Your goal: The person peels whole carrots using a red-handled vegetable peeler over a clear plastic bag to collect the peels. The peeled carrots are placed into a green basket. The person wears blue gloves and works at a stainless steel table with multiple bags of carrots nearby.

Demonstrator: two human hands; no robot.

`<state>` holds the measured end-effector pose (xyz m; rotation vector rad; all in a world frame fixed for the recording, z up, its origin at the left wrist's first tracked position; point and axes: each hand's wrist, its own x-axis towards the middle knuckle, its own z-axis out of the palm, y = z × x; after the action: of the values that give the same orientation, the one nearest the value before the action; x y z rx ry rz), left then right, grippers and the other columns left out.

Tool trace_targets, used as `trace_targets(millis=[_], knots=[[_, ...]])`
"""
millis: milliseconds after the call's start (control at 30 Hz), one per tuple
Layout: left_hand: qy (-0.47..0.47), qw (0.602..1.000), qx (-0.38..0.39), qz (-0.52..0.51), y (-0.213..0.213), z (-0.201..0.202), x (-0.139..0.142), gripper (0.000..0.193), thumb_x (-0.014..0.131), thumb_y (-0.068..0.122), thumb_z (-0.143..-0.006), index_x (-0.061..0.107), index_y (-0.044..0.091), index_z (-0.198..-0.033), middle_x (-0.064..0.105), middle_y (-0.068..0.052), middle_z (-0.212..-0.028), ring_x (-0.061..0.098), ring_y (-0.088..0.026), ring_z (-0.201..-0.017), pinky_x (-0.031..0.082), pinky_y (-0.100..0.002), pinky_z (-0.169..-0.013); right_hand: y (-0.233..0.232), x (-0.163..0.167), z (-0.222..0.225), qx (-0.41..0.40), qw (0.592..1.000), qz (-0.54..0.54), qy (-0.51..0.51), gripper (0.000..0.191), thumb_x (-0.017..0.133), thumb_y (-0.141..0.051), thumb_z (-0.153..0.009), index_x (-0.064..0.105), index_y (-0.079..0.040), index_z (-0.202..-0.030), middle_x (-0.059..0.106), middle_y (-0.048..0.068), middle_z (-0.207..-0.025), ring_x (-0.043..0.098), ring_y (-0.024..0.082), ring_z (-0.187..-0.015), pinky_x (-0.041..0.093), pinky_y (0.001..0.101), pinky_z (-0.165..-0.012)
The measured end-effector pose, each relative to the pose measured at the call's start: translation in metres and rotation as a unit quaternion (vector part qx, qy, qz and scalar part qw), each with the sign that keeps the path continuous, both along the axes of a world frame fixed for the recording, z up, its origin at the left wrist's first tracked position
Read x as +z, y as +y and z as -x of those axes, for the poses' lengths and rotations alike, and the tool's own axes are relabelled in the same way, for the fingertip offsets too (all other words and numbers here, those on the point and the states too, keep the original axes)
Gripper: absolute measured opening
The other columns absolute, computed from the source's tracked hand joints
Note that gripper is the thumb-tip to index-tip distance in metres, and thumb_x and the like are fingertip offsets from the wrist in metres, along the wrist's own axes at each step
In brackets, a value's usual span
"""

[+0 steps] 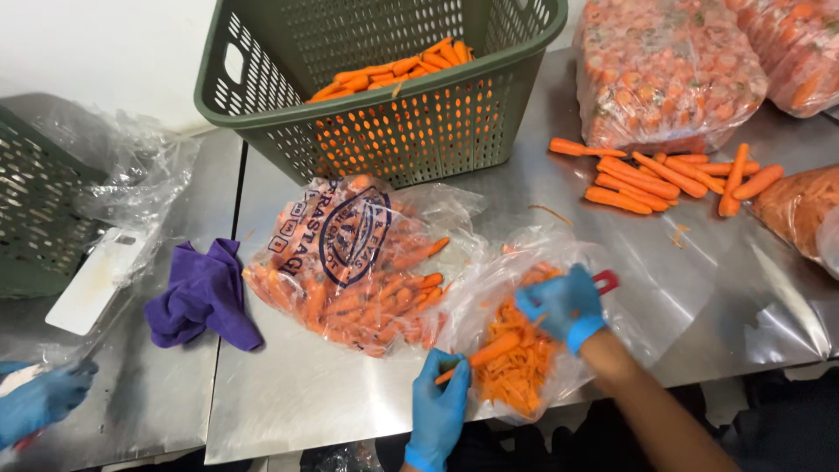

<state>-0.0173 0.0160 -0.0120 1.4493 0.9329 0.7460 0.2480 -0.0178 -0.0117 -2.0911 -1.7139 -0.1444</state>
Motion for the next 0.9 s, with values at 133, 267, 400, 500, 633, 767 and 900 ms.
trace_targets(millis=[133, 267, 400, 500, 633, 767, 900], knots=[[0.022, 0.999, -0.012, -0.033, -0.001, -0.002, 0.006, 0.015, 0.07, 0.012, -0.092, 0.067, 0.0, -0.1, 0.069, -0.004, -0.078, 0.06, -0.007, -0.074, 0.051, -0.026, -0.065, -0.003, -0.007, -0.004, -0.066, 0.997, -0.033, 0.03, 0.044, 0.064, -0.035, -0.084, 0.059, -0.014, -0.045, 0.073, 0.005, -0.081, 0.058, 0.029, -0.052, 0.037, 0.0449, -0.065], [0.018, 0.999, -0.015, -0.026, -0.005, -0.015, 0.009, 0.016, 0.071, 0.013, -0.092, 0.066, -0.001, -0.1, 0.072, -0.005, -0.08, 0.065, -0.008, -0.075, 0.054, -0.026, -0.068, 0.001, 0.002, 0.034, 0.087, 0.993, -0.074, 0.03, 0.037, 0.063, -0.032, -0.084, 0.06, -0.014, -0.053, 0.064, 0.005, -0.057, 0.06, 0.027, -0.056, 0.039, 0.0434, -0.071], [0.044, 0.998, -0.026, -0.04, -0.005, -0.009, 0.011, 0.015, 0.07, 0.012, -0.094, 0.065, -0.001, -0.1, 0.069, -0.009, -0.077, 0.058, -0.01, -0.071, 0.05, -0.028, -0.065, 0.009, 0.02, 0.026, 0.05, 0.995, -0.085, 0.004, 0.033, 0.065, -0.033, -0.081, 0.064, -0.017, -0.053, 0.066, 0.004, -0.06, 0.062, 0.028, -0.06, 0.037, 0.0462, -0.069], [0.092, 0.995, -0.016, -0.045, -0.006, -0.004, 0.013, 0.015, 0.07, 0.012, -0.092, 0.066, 0.0, -0.101, 0.071, -0.01, -0.078, 0.056, -0.012, -0.068, 0.049, -0.029, -0.063, 0.01, 0.027, 0.016, -0.024, 0.999, 0.0, 0.033, 0.037, 0.065, -0.033, -0.083, 0.064, -0.017, -0.049, 0.068, 0.003, -0.06, 0.063, 0.026, -0.062, 0.038, 0.0471, -0.074], [0.049, 0.994, -0.022, -0.096, -0.008, -0.009, 0.015, 0.015, 0.071, 0.009, -0.092, 0.065, -0.002, -0.1, 0.072, -0.013, -0.081, 0.065, -0.013, -0.073, 0.053, -0.029, -0.067, 0.006, 0.024, 0.034, 0.099, 0.989, -0.095, 0.056, 0.033, 0.066, -0.033, -0.08, 0.06, -0.016, -0.052, 0.063, 0.002, -0.055, 0.061, 0.024, -0.061, 0.042, 0.0483, -0.085], [0.022, 0.986, -0.036, -0.162, -0.011, -0.009, 0.018, 0.015, 0.07, 0.008, -0.093, 0.063, -0.002, -0.102, 0.074, -0.015, -0.088, 0.074, -0.017, -0.082, 0.057, -0.032, -0.072, 0.009, 0.029, 0.035, 0.133, 0.981, -0.107, -0.092, 0.022, 0.065, -0.029, -0.08, 0.063, -0.021, -0.059, 0.065, 0.0, -0.06, 0.062, 0.025, -0.064, 0.039, 0.0488, -0.07], [0.074, 0.992, -0.037, -0.097, -0.012, -0.007, 0.018, 0.015, 0.07, 0.009, -0.092, 0.065, -0.001, -0.102, 0.074, -0.016, -0.086, 0.073, -0.024, -0.078, 0.056, -0.035, -0.069, 0.011, 0.034, 0.011, 0.029, 0.997, -0.038, -0.059, 0.021, 0.068, -0.031, -0.075, 0.064, -0.022, -0.057, 0.066, 0.001, -0.061, 0.063, 0.027, -0.065, 0.038, 0.0498, -0.068]])
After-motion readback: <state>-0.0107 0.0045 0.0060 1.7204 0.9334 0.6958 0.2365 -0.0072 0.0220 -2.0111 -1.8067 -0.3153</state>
